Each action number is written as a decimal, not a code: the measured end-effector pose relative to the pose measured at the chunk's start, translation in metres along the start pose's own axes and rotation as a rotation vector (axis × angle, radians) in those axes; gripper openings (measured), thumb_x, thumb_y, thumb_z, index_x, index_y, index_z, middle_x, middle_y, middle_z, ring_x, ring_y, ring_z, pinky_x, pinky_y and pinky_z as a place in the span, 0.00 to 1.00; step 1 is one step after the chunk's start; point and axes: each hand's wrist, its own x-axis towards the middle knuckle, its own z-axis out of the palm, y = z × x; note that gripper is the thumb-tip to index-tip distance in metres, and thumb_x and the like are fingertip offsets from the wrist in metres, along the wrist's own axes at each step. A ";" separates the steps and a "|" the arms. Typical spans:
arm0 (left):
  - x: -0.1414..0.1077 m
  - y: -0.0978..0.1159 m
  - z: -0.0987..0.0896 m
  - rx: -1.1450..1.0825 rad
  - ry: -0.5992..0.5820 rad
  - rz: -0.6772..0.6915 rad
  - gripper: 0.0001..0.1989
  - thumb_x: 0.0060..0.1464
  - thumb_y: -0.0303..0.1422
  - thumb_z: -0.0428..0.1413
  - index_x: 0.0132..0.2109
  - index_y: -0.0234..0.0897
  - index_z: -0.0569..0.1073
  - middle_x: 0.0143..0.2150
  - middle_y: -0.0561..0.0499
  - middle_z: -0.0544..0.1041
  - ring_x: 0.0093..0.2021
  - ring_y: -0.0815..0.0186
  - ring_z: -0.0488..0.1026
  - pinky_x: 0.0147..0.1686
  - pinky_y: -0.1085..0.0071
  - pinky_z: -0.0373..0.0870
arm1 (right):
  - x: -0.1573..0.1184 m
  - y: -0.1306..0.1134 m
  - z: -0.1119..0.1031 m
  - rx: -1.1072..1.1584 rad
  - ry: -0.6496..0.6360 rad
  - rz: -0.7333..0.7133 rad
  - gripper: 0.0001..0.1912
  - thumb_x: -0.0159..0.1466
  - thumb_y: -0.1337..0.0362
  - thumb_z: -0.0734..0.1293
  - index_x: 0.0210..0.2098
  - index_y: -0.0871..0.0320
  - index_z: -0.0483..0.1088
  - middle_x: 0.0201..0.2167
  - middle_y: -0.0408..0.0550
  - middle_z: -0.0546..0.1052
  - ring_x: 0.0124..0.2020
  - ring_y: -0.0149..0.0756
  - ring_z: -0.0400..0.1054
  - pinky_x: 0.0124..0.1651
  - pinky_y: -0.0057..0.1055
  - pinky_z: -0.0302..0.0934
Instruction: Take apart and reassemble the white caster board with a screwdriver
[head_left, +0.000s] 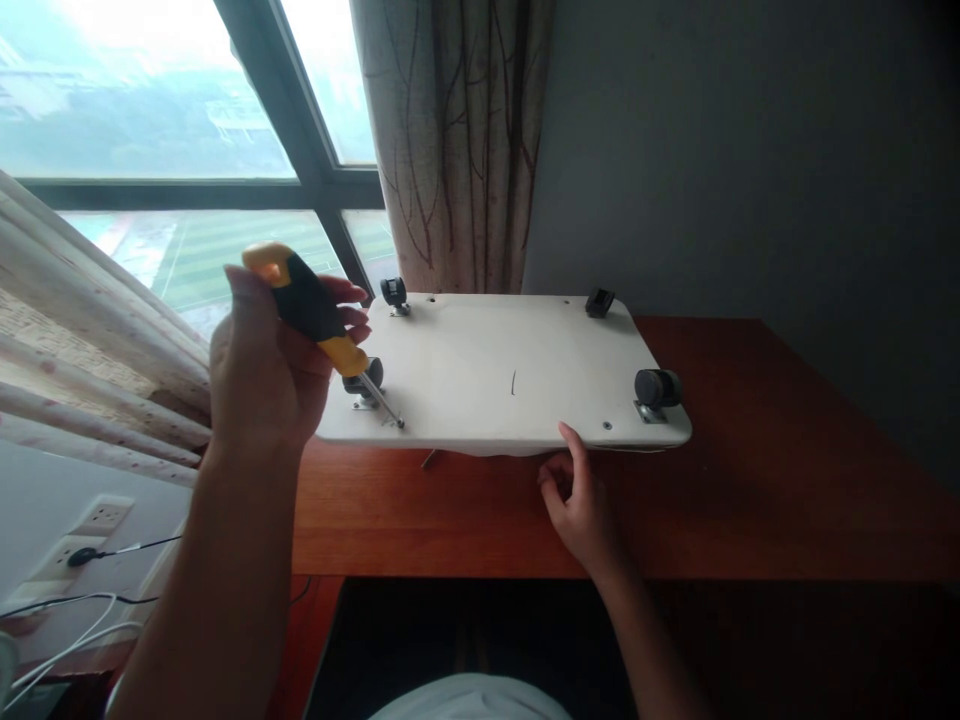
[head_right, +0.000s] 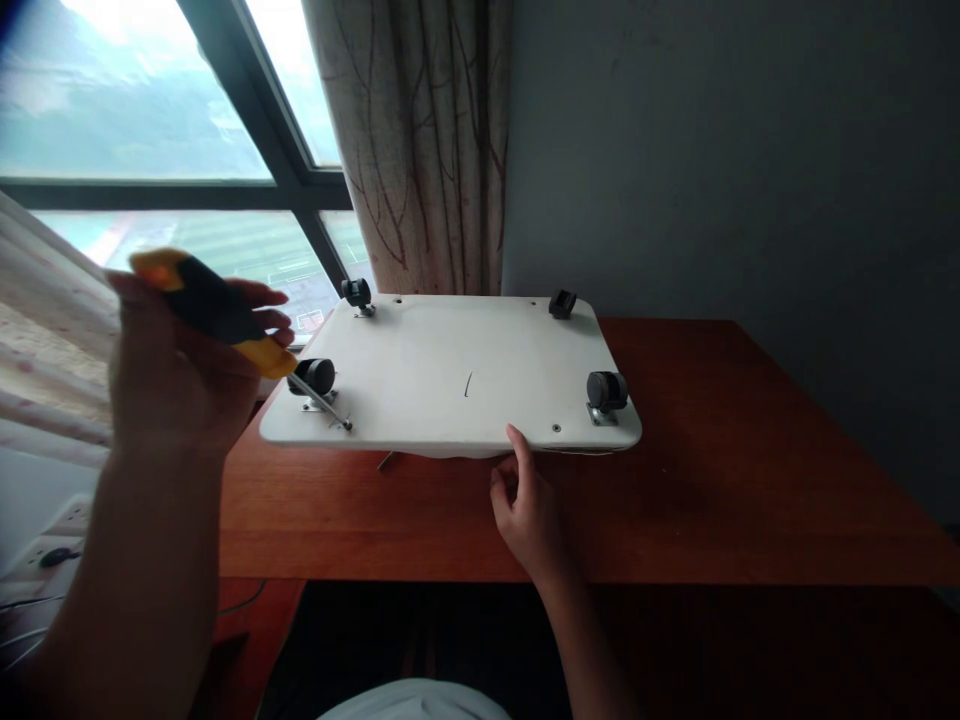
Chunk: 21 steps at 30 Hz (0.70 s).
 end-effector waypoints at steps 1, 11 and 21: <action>0.000 0.002 0.000 -0.017 -0.011 0.008 0.30 0.52 0.59 0.58 0.36 0.31 0.79 0.31 0.45 0.79 0.27 0.65 0.75 0.26 0.69 0.76 | 0.000 0.000 0.000 0.001 0.000 0.003 0.33 0.68 0.67 0.61 0.70 0.55 0.50 0.32 0.43 0.76 0.31 0.34 0.74 0.37 0.30 0.71; 0.001 0.007 0.004 -0.081 0.017 0.229 0.20 0.52 0.49 0.65 0.38 0.37 0.73 0.26 0.54 0.72 0.25 0.69 0.69 0.23 0.75 0.67 | 0.000 0.000 0.000 -0.006 0.006 0.007 0.32 0.68 0.67 0.61 0.70 0.55 0.50 0.31 0.43 0.76 0.31 0.34 0.74 0.37 0.31 0.71; -0.002 0.001 0.002 0.018 -0.126 0.379 0.22 0.56 0.49 0.62 0.44 0.33 0.76 0.31 0.50 0.76 0.24 0.70 0.71 0.23 0.74 0.69 | 0.000 -0.001 -0.001 -0.011 -0.001 -0.007 0.33 0.68 0.67 0.61 0.70 0.55 0.49 0.31 0.43 0.76 0.31 0.34 0.73 0.37 0.30 0.71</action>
